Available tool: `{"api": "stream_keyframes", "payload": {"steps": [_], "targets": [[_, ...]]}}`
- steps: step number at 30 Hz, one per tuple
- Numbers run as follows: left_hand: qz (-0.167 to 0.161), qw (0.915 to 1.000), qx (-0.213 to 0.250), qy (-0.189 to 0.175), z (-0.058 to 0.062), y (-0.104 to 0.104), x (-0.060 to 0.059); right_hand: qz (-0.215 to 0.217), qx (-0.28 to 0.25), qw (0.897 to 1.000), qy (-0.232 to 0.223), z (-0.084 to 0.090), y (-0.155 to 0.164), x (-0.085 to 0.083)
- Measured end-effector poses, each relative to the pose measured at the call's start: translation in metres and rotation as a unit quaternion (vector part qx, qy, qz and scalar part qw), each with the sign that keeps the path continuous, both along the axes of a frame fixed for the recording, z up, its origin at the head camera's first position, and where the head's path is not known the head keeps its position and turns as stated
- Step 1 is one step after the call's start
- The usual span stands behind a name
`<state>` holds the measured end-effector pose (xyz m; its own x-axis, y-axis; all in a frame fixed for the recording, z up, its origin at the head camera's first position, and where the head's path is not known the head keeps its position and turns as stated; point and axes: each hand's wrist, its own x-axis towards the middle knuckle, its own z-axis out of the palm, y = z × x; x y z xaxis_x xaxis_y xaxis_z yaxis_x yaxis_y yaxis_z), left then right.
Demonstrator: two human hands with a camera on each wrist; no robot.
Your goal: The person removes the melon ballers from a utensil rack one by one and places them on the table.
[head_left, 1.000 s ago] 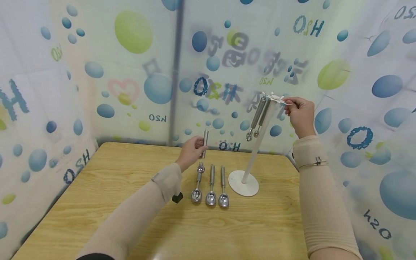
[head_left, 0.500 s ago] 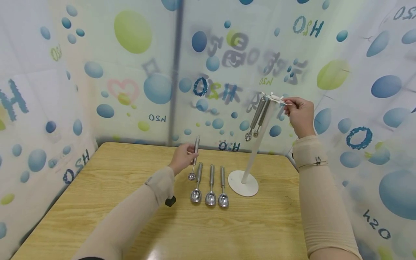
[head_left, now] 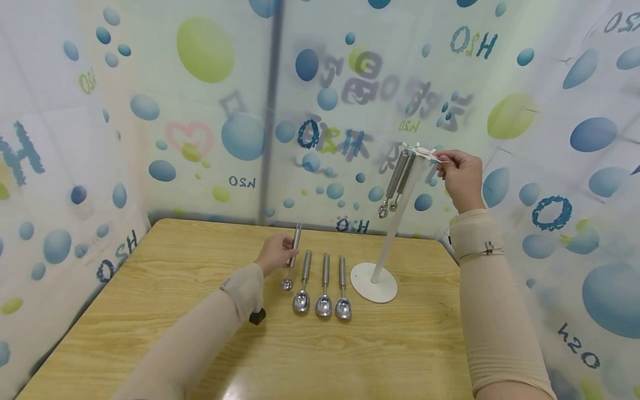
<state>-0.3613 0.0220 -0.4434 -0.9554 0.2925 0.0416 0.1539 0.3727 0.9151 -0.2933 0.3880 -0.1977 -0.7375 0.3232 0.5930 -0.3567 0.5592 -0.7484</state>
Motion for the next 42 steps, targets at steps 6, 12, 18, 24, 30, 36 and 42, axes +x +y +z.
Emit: {"api": "stream_keyframes", "payload": {"steps": [6,12,18,24,30,36,42], "targets": [[0.008,0.9993,-0.027,-0.024,-0.012,-0.001,-0.002,-0.001,-0.002,1.000,0.002,0.000,-0.001,0.000],[0.018,0.9976,-0.052,-0.043,-0.019,-0.001,-0.001,0.000,-0.002,1.000,0.003,0.000,-0.001,0.000],[0.010,0.9967,-0.045,-0.067,-0.024,-0.001,-0.002,0.001,-0.001,1.000,0.005,0.000,-0.002,0.001],[0.027,0.9959,-0.043,-0.075,-0.031,0.001,-0.003,0.001,0.002,1.000,0.008,0.000,-0.002,0.000],[0.050,0.9930,-0.093,-0.053,-0.034,0.004,0.001,0.002,0.003,1.000,0.003,0.000,-0.002,-0.002],[0.042,0.9891,-0.136,-0.038,-0.032,0.006,0.003,0.003,0.003,1.000,0.001,0.002,0.000,0.000],[0.033,0.9843,-0.171,-0.024,-0.032,0.005,0.004,0.002,0.003,1.000,0.002,0.001,-0.002,0.001]]}}
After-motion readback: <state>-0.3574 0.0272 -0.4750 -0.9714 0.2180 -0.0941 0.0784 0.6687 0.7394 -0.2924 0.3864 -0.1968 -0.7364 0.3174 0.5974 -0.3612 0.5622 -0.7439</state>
